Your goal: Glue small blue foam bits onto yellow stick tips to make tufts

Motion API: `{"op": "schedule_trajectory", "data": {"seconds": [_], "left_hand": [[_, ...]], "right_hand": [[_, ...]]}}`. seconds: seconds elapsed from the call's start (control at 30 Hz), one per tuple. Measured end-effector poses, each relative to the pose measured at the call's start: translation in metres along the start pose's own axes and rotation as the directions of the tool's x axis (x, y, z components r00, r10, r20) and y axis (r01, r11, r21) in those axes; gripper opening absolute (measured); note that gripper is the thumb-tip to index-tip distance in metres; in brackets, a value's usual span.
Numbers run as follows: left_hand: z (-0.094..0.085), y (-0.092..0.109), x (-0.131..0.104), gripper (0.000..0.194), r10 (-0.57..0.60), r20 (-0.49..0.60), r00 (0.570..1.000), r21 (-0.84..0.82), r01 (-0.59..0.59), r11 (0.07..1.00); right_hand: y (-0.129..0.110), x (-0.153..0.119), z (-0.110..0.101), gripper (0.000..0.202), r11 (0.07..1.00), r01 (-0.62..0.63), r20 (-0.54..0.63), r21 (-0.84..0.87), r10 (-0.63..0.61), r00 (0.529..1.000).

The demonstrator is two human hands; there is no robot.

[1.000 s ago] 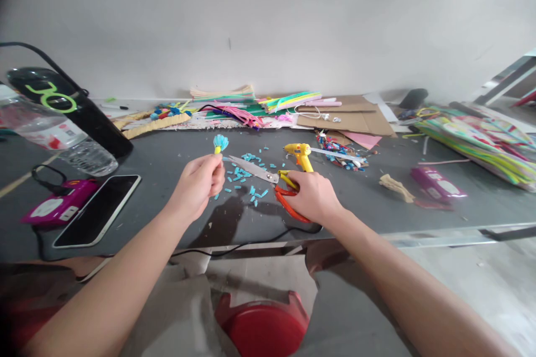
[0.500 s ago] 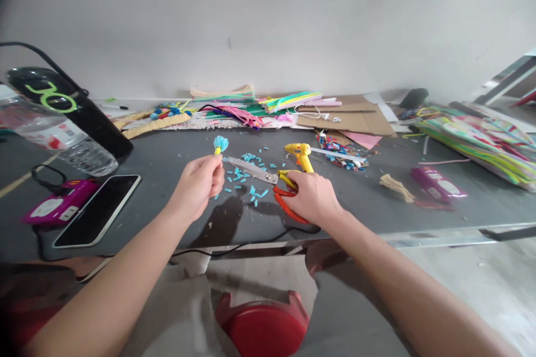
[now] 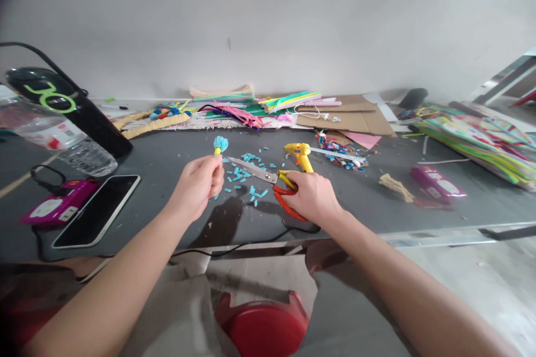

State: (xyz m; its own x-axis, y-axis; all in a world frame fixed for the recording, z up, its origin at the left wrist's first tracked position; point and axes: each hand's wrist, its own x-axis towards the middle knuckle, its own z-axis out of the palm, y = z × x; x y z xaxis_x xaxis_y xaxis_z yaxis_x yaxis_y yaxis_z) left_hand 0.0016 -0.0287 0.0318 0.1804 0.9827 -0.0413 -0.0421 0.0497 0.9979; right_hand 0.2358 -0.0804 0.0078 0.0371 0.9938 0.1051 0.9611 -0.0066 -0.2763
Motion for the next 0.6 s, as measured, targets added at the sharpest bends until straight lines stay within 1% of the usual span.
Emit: {"op": "schedule_trajectory", "data": {"seconds": [0.23, 0.33, 0.47, 0.6], "left_hand": [[0.0007, 0.0015, -0.0006, 0.038, -0.005, -0.011, 1.000, 0.004, 0.005, 1.000], [0.0010, 0.0021, -0.0007, 0.039, -0.010, -0.015, 1.000, -0.002, 0.010, 1.000], [0.0012, 0.0013, 0.0000, 0.039, -0.010, -0.011, 1.000, -0.003, 0.010, 1.000], [0.0002, -0.0005, 0.0009, 0.039, -0.007, -0.005, 1.000, 0.002, 0.007, 1.000]], "right_hand": [[0.0002, -0.0004, -0.0002, 0.034, 0.998, 0.004, -0.032, 0.061, -0.002, 0.999], [0.0020, -0.0003, 0.0000, 0.033, 0.997, -0.006, -0.037, 0.080, 0.009, 0.999], [0.0032, -0.0006, 0.0008, 0.030, 0.999, 0.009, -0.036, 0.050, -0.007, 0.999], [0.0009, -0.0018, 0.0004, 0.031, 1.000, 0.012, -0.022, 0.028, -0.012, 1.000]]}}
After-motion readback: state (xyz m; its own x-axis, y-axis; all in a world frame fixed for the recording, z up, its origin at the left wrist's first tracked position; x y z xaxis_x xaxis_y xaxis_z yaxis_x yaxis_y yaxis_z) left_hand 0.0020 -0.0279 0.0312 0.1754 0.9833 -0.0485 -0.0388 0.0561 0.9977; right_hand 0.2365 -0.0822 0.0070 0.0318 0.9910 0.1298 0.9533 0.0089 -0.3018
